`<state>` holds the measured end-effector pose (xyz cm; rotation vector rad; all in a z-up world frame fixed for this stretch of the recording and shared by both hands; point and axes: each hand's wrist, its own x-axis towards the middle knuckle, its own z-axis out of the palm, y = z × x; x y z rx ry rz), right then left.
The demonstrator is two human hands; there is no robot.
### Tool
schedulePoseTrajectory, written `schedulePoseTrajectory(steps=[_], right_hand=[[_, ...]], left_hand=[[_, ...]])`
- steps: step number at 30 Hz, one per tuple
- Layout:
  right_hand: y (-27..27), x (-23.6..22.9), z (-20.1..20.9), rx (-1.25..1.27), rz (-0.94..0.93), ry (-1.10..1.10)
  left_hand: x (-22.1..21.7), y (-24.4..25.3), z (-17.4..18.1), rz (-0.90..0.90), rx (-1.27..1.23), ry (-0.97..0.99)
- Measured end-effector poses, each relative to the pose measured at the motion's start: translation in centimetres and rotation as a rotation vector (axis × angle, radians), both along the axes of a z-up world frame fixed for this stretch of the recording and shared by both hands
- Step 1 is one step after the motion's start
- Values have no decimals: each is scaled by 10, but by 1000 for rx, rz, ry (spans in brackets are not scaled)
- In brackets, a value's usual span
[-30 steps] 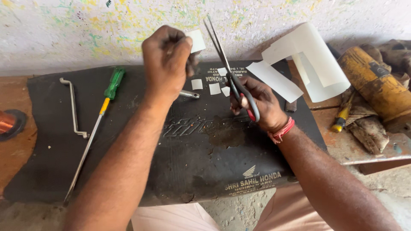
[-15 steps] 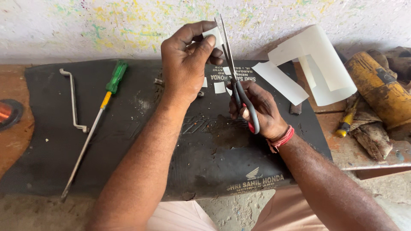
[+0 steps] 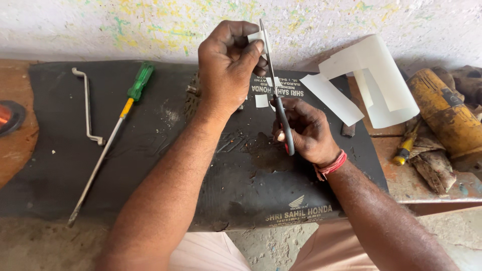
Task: The person cuts a white plastic sheet into small rectangular pieces using scissors and places them into the slots of a metal gear-like component. The person repeatedly measures, cuts, and inserts the pieces into the gear.
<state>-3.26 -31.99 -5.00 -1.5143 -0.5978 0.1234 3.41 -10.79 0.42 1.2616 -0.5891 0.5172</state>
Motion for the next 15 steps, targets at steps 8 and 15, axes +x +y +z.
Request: schedulePoseTrajectory(steps=[8, 15], right_hand=[[-1, 0, -1, 39, 49, 8], [-1, 0, 0, 63, 72, 13]], left_hand=[[1, 2, -2, -37, -10, -5], [1, 2, -2, -75, -29, -10]])
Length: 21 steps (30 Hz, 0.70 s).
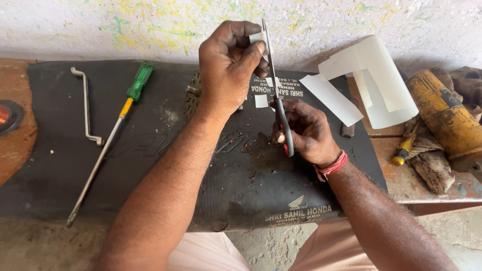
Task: The person cuts a white plastic sheet into small rectangular pieces using scissors and places them into the slots of a metal gear-like component. The person repeatedly measures, cuts, and inserts the pieces into the gear.
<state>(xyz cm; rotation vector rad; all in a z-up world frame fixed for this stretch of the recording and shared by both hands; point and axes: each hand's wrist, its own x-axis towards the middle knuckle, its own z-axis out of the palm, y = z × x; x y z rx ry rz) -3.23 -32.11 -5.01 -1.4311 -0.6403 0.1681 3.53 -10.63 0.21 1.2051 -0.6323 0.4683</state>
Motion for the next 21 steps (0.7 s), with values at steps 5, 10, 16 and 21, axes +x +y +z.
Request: schedulePoseTrajectory(steps=[5, 10, 16, 21], right_hand=[[-2, 0, 1, -11, 11, 5], [-2, 1, 1, 1, 27, -6], [-2, 0, 1, 7, 29, -5], [-2, 0, 0, -18, 4, 13]], left_hand=[[-1, 0, 0, 9, 13, -7], [-2, 0, 1, -6, 6, -22], [-3, 0, 2, 3, 19, -21], [-4, 1, 3, -5, 16, -31]])
